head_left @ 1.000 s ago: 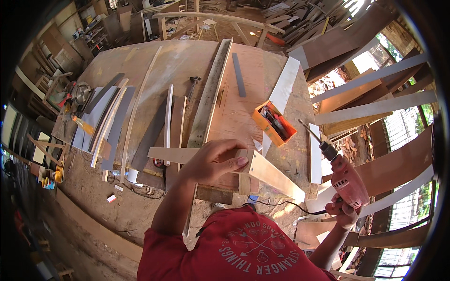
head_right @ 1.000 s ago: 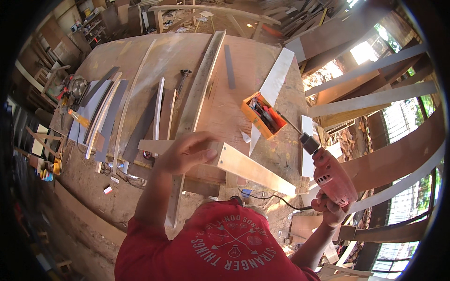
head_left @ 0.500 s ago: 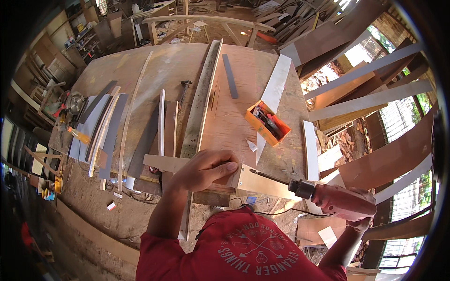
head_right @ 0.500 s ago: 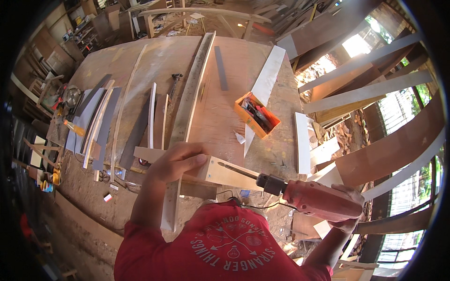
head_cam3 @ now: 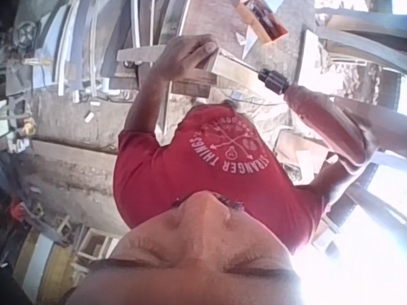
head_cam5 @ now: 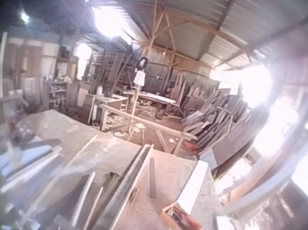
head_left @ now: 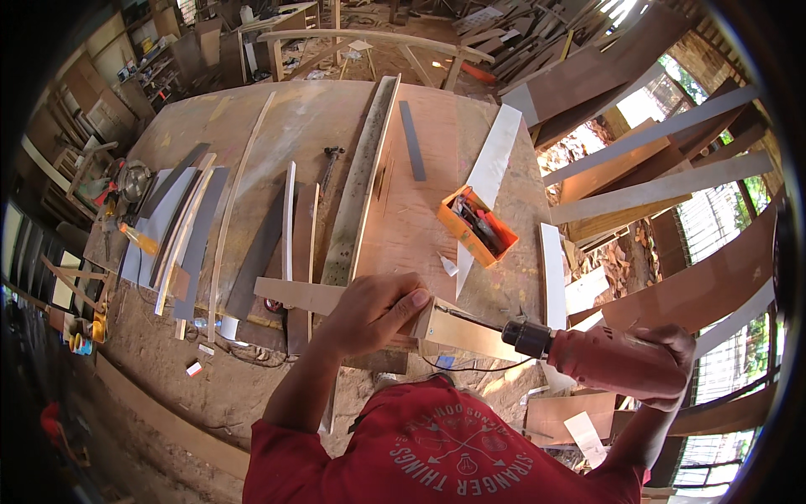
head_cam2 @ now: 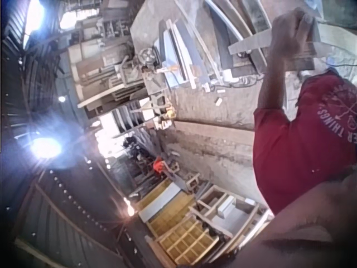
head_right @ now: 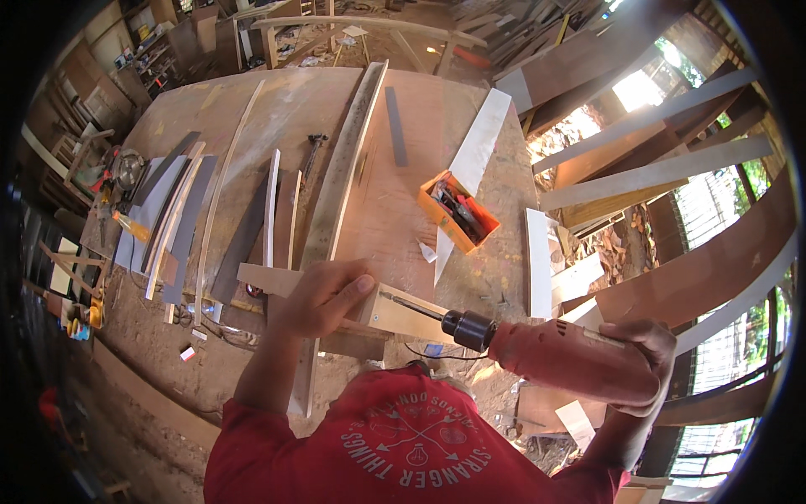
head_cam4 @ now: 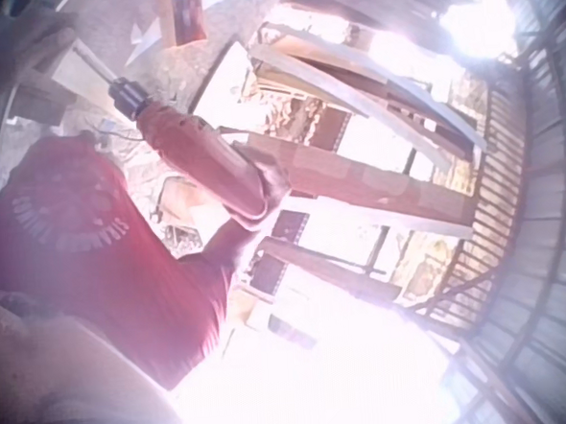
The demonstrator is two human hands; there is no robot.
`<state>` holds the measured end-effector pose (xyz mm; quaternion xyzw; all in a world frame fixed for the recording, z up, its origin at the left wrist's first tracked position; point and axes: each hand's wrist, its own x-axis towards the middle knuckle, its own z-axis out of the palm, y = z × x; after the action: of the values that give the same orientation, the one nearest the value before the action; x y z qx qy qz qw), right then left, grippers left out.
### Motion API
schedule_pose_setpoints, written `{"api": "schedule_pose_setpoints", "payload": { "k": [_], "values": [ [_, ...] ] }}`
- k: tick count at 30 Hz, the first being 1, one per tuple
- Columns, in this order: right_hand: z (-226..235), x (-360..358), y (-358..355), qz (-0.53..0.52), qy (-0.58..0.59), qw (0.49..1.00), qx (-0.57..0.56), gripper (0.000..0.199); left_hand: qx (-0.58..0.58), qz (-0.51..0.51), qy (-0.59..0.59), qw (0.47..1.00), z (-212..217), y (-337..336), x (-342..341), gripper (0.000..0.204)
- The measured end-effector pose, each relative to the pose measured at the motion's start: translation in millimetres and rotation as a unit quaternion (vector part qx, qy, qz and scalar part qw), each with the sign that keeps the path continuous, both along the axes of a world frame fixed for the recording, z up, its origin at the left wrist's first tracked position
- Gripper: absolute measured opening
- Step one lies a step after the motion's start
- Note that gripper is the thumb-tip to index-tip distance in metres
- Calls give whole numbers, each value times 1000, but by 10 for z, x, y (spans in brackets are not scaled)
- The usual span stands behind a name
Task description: The person selects screws from an orange box and uses a power drill to join two pieces of wood together.
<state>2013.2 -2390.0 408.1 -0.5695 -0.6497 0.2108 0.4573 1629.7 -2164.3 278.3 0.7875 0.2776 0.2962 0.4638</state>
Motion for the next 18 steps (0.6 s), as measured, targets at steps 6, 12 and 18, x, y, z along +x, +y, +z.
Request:
{"api": "schedule_pose_setpoints", "payload": {
  "k": [6,12,18],
  "values": [
    [373,-507,109,-104,-146,982,58,18,40,19,-5,999,-47,12,42,43],
    [813,-130,462,-30,-130,966,-222,85,103,35,-12,994,-90,-3,75,39],
    [882,105,814,133,34,958,-252,102,98,25,-8,995,-68,-35,57,35]
  ]
}}
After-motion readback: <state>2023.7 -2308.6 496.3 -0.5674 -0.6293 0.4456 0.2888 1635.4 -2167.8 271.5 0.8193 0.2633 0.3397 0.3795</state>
